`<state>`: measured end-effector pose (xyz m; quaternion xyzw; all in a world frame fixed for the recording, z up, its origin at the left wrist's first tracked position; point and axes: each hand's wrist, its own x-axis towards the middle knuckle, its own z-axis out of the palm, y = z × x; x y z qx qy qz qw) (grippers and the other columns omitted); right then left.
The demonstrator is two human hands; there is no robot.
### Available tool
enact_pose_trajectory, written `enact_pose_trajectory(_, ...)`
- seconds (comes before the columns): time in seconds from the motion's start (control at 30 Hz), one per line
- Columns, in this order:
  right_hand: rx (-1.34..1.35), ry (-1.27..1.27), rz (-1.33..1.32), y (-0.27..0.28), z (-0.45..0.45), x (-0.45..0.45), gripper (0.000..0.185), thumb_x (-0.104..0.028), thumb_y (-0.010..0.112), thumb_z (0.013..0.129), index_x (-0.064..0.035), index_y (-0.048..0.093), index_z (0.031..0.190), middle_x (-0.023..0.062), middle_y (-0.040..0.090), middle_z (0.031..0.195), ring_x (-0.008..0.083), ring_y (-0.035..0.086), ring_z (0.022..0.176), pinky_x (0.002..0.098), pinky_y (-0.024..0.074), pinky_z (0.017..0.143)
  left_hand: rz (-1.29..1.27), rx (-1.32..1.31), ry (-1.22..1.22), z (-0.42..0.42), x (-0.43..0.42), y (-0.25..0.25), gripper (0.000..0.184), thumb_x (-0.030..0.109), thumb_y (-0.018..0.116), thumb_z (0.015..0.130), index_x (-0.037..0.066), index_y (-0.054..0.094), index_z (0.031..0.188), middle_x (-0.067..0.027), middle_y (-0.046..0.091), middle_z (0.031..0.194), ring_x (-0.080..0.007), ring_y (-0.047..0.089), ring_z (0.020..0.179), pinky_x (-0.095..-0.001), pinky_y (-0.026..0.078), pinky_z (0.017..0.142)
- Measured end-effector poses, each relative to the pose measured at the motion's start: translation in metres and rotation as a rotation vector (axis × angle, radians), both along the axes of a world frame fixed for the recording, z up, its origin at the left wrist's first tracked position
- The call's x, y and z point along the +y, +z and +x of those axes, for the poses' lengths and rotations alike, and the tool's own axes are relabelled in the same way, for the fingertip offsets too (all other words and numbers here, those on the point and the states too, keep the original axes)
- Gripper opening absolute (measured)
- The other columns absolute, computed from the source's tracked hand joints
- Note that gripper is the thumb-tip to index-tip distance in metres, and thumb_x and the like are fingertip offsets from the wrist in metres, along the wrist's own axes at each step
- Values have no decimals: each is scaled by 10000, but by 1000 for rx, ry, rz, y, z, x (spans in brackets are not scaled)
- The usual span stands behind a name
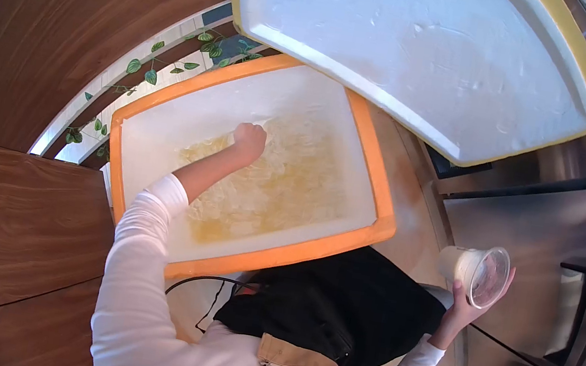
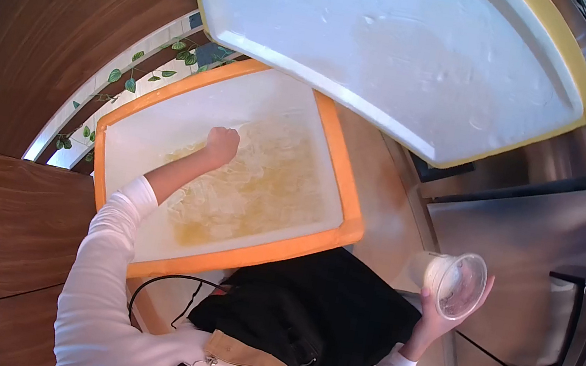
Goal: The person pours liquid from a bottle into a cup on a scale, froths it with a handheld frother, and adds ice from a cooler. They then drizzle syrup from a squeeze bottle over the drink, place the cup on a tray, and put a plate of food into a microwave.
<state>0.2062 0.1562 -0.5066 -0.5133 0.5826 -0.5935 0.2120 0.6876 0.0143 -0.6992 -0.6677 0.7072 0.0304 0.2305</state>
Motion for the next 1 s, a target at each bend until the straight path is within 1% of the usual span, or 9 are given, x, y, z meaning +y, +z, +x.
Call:
enact_pose_trajectory(0.1, -7, -35, 13, 4, -13, -4, 1091, -134, 831, 617, -43, 208, 1508, 192, 502, 1341, 313, 467, 1279, 431, 382, 1078, 167, -12, -8, 11, -20, 8, 156, 204, 611, 862, 84, 707, 895, -110, 718, 934, -238, 703, 886, -380, 549, 720)
enact_pose_trajectory(0.2, -32, -52, -18, 5, -28, -15, 1084, -147, 830, 622, -41, 212, 1506, 190, 484, 1360, 314, 461, 1285, 435, 373, 1084, 176, 84, 27, 47, -16, -31, 264, 290, 570, 904, 71, 684, 996, -138, 714, 940, -292, 695, 883, -428, 545, 729)
enact_pose_trajectory(0.3, 2, -72, -22, 11, -33, -19, 1087, -174, 837, 627, -43, 211, 1506, 183, 471, 1376, 314, 456, 1290, 441, 364, 1089, 64, 275, 174, 60, 11, -48, 319, 306, 529, 921, 77, 645, 1111, -157, 704, 948, -327, 682, 892, -448, 538, 745)
enact_pose_trajectory(0.4, 3, -57, -9, 7, -33, -18, 1085, -183, 841, 638, -48, 210, 1510, 174, 447, 1400, 304, 442, 1301, 430, 355, 1096, -25, 404, 265, 56, 30, -69, 354, 386, 489, 943, 97, 609, 1109, -175, 696, 888, -360, 671, 852, -487, 520, 722)
enact_pose_trajectory(0.47, -3, -7, 30, -5, -37, -11, 1057, -144, 826, 664, -57, 210, 1519, 167, 405, 1440, 289, 419, 1318, 405, 348, 1102, -103, 482, 254, 31, 14, -80, 362, 405, 490, 944, 97, 614, 1089, -174, 692, 860, -367, 667, 837, -493, 513, 717)
enact_pose_trajectory(0.6, 4, -76, 99, -11, -24, -10, 1155, -283, 873, 600, -45, 200, 1507, 171, 486, 1353, 303, 472, 1270, 435, 406, 1056, -200, 615, 132, -2, -14, -96, 373, 436, 488, 948, 112, 618, 1081, -177, 680, 807, -373, 659, 795, -498, 505, 699)
enact_pose_trajectory(0.83, 0, -39, 125, -19, -16, -7, 1163, -314, 871, 611, -44, 181, 1508, 177, 500, 1332, 308, 488, 1251, 437, 423, 1043, -144, 783, 169, 22, 9, -78, 354, 420, 537, 933, 180, 625, 1178, -172, 650, 718, -367, 642, 712, -479, 485, 647)
enact_pose_trajectory(0.9, 10, -21, 123, -19, -12, -10, 1167, -322, 871, 611, -42, 178, 1507, 179, 503, 1329, 309, 492, 1246, 437, 423, 1041, -176, 789, 183, 27, 22, -56, 352, 423, 544, 929, 181, 633, 1170, -167, 646, 703, -361, 640, 700, -469, 487, 645)
enact_pose_trajectory(1.0, 4, 7, 137, -14, -4, -13, 1162, -324, 876, 612, -46, 190, 1508, 184, 483, 1352, 313, 474, 1264, 442, 411, 1051, -41, 760, 208, 37, 26, -28, 393, 476, 508, 942, 196, 630, 1189, -156, 667, 745, -359, 649, 712, -466, 498, 655)
